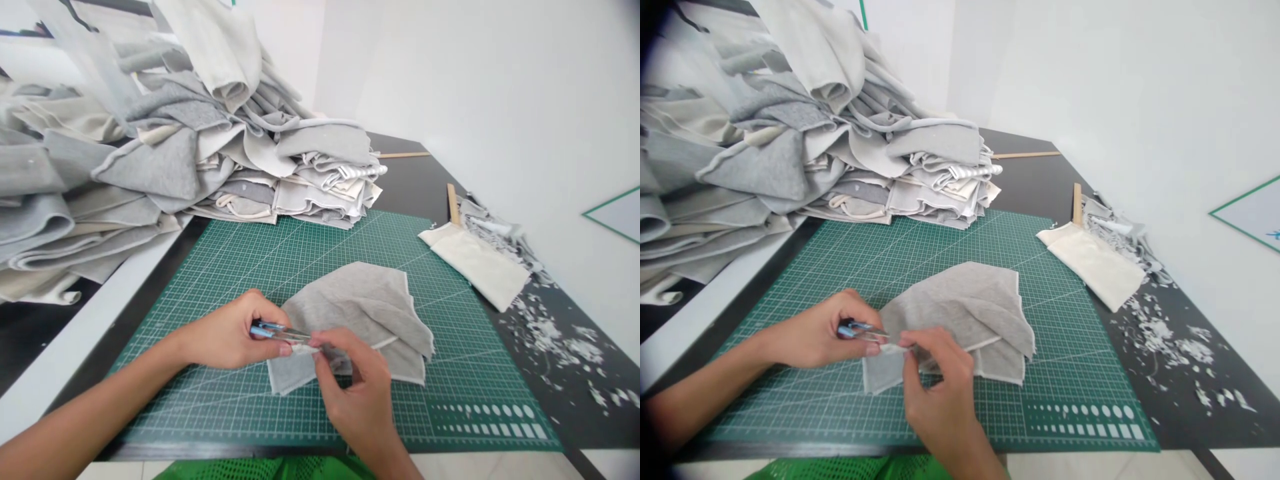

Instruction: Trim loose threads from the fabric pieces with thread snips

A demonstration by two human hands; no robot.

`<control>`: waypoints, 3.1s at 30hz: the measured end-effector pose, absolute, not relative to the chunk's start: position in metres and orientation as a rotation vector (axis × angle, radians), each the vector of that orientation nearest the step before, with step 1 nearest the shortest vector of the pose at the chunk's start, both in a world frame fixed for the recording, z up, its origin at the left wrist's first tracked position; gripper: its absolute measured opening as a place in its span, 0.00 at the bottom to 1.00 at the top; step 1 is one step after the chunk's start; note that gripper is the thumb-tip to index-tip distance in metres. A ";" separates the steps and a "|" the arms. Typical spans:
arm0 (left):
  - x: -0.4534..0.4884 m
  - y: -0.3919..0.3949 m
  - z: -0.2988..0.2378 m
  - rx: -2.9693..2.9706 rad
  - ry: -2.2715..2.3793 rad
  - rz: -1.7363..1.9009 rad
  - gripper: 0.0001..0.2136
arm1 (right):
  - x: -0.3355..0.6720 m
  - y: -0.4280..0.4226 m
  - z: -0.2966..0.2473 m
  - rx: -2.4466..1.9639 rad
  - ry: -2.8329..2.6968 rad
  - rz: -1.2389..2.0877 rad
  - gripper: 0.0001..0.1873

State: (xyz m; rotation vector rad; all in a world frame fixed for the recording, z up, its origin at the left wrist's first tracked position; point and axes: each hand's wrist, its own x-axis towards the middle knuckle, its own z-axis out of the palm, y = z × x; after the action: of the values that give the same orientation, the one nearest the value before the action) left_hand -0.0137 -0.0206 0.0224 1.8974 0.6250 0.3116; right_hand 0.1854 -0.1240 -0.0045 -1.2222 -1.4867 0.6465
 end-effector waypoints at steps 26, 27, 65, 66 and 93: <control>-0.013 -0.022 0.021 1.845 0.598 0.417 0.08 | 0.184 -0.121 -0.001 -1.153 -1.440 0.814 0.08; -0.014 -0.022 0.023 1.847 0.601 0.430 0.08 | 0.184 -0.121 -0.001 -1.153 -1.436 0.812 0.08; -0.015 -0.027 0.027 2.225 0.522 0.546 0.11 | 0.185 -0.119 -0.002 -1.137 -1.433 0.689 0.06; -0.015 -0.027 0.027 2.226 0.518 0.536 0.11 | 0.185 -0.119 -0.002 -1.138 -1.438 0.675 0.06; -0.021 -0.024 0.039 2.119 0.539 0.518 0.09 | 0.183 -0.122 -0.003 -1.046 -1.517 0.442 0.12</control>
State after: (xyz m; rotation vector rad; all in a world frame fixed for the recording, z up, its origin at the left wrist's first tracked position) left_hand -0.0208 -0.0245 0.0385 2.1195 0.5387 0.5183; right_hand 0.1832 -0.1223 -0.0029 -1.0456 -1.5172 0.4421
